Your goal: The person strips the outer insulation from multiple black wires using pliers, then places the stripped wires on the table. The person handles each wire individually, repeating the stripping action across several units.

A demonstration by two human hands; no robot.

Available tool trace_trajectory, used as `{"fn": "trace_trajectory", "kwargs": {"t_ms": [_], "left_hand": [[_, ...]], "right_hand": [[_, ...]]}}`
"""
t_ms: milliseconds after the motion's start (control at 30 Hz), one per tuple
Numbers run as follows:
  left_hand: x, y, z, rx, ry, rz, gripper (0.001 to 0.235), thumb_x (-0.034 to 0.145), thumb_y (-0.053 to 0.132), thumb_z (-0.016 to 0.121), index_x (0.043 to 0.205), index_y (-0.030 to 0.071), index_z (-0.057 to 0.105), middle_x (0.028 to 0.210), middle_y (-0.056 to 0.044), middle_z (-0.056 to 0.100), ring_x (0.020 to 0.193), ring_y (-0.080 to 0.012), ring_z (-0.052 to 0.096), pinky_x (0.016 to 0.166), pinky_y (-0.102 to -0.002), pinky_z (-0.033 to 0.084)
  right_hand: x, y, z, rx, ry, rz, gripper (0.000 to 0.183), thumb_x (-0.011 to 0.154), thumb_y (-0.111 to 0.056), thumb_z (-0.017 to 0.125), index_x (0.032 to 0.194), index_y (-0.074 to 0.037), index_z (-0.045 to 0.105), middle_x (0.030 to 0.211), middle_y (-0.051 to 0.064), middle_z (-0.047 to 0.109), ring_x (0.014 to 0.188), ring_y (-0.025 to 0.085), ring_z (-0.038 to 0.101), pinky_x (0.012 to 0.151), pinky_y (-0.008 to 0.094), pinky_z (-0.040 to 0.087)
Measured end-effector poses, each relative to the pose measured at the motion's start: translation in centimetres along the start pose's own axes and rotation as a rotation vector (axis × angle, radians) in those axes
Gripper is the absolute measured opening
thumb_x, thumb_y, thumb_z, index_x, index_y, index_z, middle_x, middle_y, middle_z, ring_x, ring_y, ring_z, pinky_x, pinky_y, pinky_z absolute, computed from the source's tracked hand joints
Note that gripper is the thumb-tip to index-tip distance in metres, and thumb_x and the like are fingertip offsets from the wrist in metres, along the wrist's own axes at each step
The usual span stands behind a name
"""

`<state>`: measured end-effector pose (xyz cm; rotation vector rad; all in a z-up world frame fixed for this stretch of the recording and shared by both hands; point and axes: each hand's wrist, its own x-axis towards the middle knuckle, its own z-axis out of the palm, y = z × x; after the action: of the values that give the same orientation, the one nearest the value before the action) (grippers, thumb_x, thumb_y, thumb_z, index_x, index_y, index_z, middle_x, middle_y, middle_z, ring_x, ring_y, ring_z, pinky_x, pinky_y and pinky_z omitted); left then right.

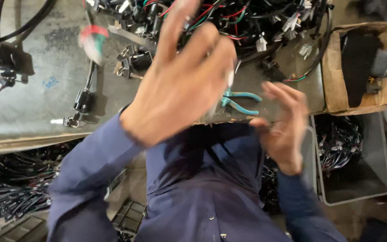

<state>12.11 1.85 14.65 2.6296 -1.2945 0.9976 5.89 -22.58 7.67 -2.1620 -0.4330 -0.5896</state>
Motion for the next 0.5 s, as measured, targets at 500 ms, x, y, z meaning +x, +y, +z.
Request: {"fn": "trace_trajectory", "kwargs": {"t_ms": [500], "left_hand": [[-9.9,14.2,7.3,-1.476,0.269,-1.096,0.042,0.106,0.014,0.052,0.146,0.001,0.047,0.139,-0.011,0.055,0.128,-0.0238,0.055,0.11,-0.034,0.045]], "right_hand": [[-2.4,-1.5,5.4,0.241,-0.09,0.159,0.017,0.106,-0.022,0.065,0.121,-0.014,0.068,0.126,0.007,0.065,0.115,0.024,0.064,0.099,0.033,0.052]]}}
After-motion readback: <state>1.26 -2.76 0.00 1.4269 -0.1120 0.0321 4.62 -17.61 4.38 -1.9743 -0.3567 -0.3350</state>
